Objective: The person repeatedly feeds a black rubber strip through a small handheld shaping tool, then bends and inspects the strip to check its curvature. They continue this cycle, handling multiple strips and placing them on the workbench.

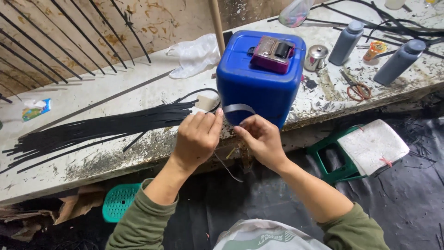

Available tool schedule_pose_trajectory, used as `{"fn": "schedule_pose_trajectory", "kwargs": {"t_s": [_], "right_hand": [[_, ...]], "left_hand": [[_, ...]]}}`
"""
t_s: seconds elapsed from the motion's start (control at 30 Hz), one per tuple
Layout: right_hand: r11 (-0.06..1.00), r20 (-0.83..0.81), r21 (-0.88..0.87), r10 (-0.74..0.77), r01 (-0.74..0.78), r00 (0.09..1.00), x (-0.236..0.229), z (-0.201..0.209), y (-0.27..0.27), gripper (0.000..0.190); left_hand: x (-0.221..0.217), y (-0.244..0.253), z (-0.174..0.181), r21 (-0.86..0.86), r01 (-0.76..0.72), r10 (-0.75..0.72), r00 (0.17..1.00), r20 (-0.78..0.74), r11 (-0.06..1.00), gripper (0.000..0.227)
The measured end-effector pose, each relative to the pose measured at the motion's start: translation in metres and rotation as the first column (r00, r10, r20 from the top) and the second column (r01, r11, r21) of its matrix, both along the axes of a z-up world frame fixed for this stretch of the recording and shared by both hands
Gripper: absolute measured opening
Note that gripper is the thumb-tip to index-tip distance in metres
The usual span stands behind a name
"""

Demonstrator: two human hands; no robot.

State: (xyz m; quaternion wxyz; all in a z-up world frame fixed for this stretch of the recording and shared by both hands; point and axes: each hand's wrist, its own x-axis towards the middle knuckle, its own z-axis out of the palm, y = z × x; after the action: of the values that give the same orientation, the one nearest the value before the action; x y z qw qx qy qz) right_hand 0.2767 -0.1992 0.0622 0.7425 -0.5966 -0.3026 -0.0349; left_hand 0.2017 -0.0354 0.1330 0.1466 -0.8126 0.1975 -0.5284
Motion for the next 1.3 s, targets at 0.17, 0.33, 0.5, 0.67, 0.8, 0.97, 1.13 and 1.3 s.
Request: {"fn": "schedule_pose_trajectory", "kwargs": {"t_s": [0.17,0.33,0.5,0.67,0.8,0.97,1.13,1.3], "right_hand": [[0.938,0.401,-0.101,-0.267,0.333,0.876,0.026,-0.019,-0.032,0.022],[0.869,0.538,-0.019,-0.408,0.494,0.738,0.054,-0.030,-0.035,0.029],[0.860,0.576,-0.052,-0.390,0.508,0.719,0.065,-0.023,-0.027,0.020],[0.845,0.605,-0.096,-0.370,0.526,0.705,0.074,-0.025,-0.003,0.012],[0.818,0.701,-0.061,-0.373,0.572,0.608,0.081,-0.008,0.022,0.007],[0.802,0.790,-0.077,-0.313,0.592,0.527,0.090,0.023,0.040,0.007],[0.832,0.820,-0.169,-0.179,0.528,0.544,0.103,0.066,0.058,0.006],[0.811,0.863,-0.354,0.091,0.466,0.497,0.120,0.110,0.082,0.012]], "left_hand": [[0.018,-0.003,0.025,0.054,-0.008,0.010,0.999,-0.036,0.999,0.007],[0.023,-0.003,0.060,0.116,-0.017,0.031,0.992,-0.124,0.993,0.005],[0.026,0.010,0.081,0.136,-0.031,0.050,0.988,-0.144,0.990,0.005],[0.037,0.043,0.086,0.156,0.044,-0.019,0.987,-0.162,0.987,0.002],[0.046,0.079,0.082,0.122,0.051,-0.034,0.990,-0.140,0.991,0.005],[0.043,0.126,0.081,0.051,0.033,-0.026,0.989,-0.144,0.998,0.005],[0.048,0.153,0.100,0.025,0.010,-0.007,0.994,-0.111,1.000,0.015],[0.079,0.158,0.125,0.166,0.066,-0.054,0.996,-0.076,0.984,0.019]]}}
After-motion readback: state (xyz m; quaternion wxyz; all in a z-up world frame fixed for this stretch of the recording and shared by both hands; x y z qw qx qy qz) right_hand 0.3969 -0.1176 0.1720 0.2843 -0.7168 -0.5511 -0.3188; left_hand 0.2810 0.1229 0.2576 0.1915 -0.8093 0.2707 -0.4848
